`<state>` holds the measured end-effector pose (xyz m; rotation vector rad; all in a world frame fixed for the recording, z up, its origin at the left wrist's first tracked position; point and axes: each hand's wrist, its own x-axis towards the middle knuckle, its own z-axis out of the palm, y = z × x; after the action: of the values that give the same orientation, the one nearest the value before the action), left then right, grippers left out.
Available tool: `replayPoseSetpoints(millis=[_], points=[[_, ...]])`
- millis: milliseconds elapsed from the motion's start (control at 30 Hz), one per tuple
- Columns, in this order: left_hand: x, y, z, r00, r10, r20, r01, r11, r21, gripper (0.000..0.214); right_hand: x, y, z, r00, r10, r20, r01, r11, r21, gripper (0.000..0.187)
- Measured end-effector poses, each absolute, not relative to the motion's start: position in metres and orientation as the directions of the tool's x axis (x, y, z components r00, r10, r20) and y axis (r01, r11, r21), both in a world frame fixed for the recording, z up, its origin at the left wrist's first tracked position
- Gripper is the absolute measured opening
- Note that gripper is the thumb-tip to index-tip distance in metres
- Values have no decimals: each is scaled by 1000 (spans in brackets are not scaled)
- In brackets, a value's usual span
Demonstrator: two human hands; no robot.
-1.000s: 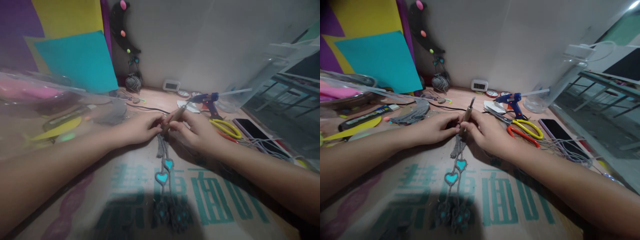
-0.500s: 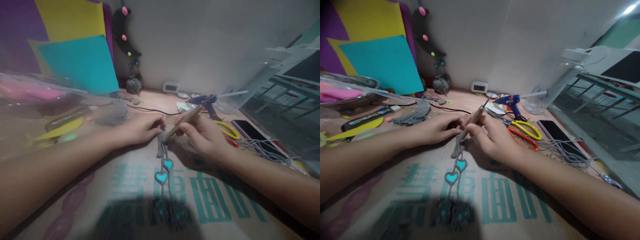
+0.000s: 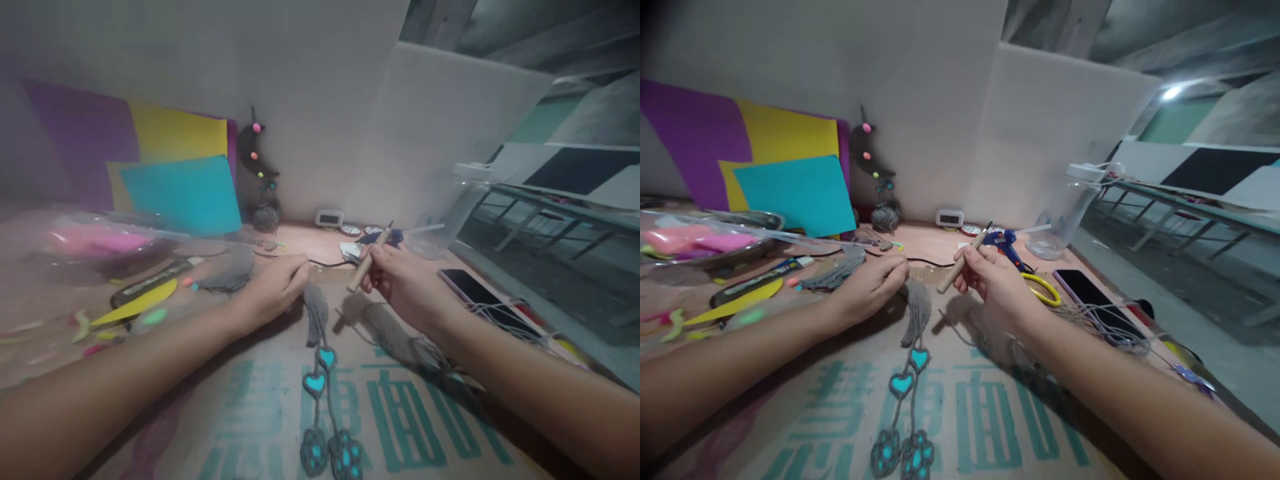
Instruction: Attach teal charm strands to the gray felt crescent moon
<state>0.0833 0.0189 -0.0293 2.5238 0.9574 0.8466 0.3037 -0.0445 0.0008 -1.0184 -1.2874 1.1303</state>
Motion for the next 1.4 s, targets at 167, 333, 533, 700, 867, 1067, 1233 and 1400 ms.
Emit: replayPoseSetpoints(millis=[167, 333, 533, 700, 867, 1067, 1233, 1400], points=[[86, -6, -10, 733, 611, 298, 372, -727, 577, 35, 306, -60, -2, 1, 987, 160, -136, 159, -978, 34], [94, -37, -3, 785, 498, 369, 306, -829, 467, 22, 302, -77, -8, -62, 989, 132, -122, 124, -985, 36], [91, -52, -9, 778, 506, 374, 382, -852, 358, 25, 296, -87, -19, -88, 985, 148, -184, 130, -974, 39], [82, -63, -11, 774, 504, 383, 395, -858, 330, 26, 292, -90, -26, -96, 983, 154, -199, 132, -971, 40], [76, -69, -16, 754, 558, 345, 418, -814, 403, 31, 287, -96, -28, -45, 978, 203, -136, 195, -971, 34], [74, -68, -21, 789, 515, 336, 390, -841, 375, 28, 283, -104, -26, -19, 962, 271, 69, 271, -960, 27], [76, -69, -24, 744, 545, 386, 375, -819, 433, 25, 279, -107, -28, 14, 959, 283, 98, 280, -955, 23], [77, -70, -24, 705, 586, 400, 389, -791, 472, 20, 277, -110, -29, -7, 955, 297, 127, 296, -947, 26]])
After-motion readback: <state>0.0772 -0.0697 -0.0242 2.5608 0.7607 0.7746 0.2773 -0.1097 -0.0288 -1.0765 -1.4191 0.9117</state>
